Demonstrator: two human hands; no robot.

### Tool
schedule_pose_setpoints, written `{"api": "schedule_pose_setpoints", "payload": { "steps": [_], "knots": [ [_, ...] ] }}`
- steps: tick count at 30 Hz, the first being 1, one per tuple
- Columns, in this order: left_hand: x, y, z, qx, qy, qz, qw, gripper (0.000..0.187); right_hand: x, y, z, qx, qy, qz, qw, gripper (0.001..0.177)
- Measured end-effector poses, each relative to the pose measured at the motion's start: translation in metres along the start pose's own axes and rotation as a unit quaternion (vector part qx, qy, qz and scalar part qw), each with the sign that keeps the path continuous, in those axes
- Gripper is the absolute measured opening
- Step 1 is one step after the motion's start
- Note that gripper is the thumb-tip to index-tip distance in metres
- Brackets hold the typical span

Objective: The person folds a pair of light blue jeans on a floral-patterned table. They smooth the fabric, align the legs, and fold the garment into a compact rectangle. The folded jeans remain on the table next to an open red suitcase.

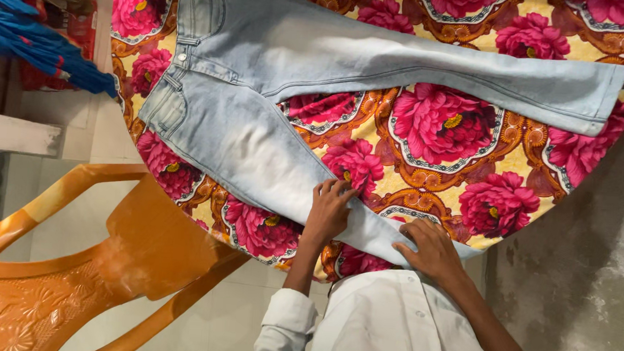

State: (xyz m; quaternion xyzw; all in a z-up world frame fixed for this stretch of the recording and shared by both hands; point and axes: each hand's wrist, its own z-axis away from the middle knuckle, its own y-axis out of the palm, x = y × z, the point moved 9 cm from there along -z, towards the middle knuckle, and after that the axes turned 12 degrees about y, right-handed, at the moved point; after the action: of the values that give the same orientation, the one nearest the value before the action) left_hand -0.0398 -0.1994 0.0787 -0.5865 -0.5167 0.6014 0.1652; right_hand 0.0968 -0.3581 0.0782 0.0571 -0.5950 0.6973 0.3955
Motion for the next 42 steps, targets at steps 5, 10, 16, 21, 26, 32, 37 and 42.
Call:
{"api": "schedule_pose_setpoints", "payload": {
  "steps": [5,10,16,21,26,32,37,42],
  "knots": [
    [0.007,0.005,-0.009,0.049,0.001,-0.043,0.998,0.023,0.007,-0.002,0.012,-0.025,-0.007,-0.027,0.999,0.022],
    [-0.006,-0.045,-0.011,-0.069,0.019,0.057,0.996,0.026,0.008,-0.018,0.036,-0.017,0.107,-0.051,0.993,0.038],
    [-0.024,-0.074,-0.017,-0.131,0.022,0.089,0.987,0.032,0.003,-0.034,0.061,-0.110,0.107,-0.006,0.988,0.054],
    [-0.030,-0.072,-0.016,-0.152,0.004,0.064,0.986,0.031,-0.032,-0.016,0.076,-0.079,0.190,-0.039,0.978,0.041],
    [-0.041,-0.067,-0.005,-0.167,-0.031,0.018,0.985,0.033,-0.044,-0.042,0.073,-0.140,0.123,-0.232,0.955,0.036],
    [-0.077,-0.059,0.016,-0.179,-0.035,0.028,0.983,0.043,-0.072,-0.033,0.055,-0.039,0.179,-0.390,0.902,0.046],
    [-0.103,-0.043,0.045,-0.146,-0.049,0.022,0.988,0.049,-0.092,-0.026,0.048,-0.030,0.122,-0.434,0.892,0.040],
    [-0.107,-0.036,0.086,-0.157,-0.092,0.040,0.982,0.045,-0.089,-0.034,0.054,-0.064,0.090,-0.372,0.922,0.036]
  ]
}}
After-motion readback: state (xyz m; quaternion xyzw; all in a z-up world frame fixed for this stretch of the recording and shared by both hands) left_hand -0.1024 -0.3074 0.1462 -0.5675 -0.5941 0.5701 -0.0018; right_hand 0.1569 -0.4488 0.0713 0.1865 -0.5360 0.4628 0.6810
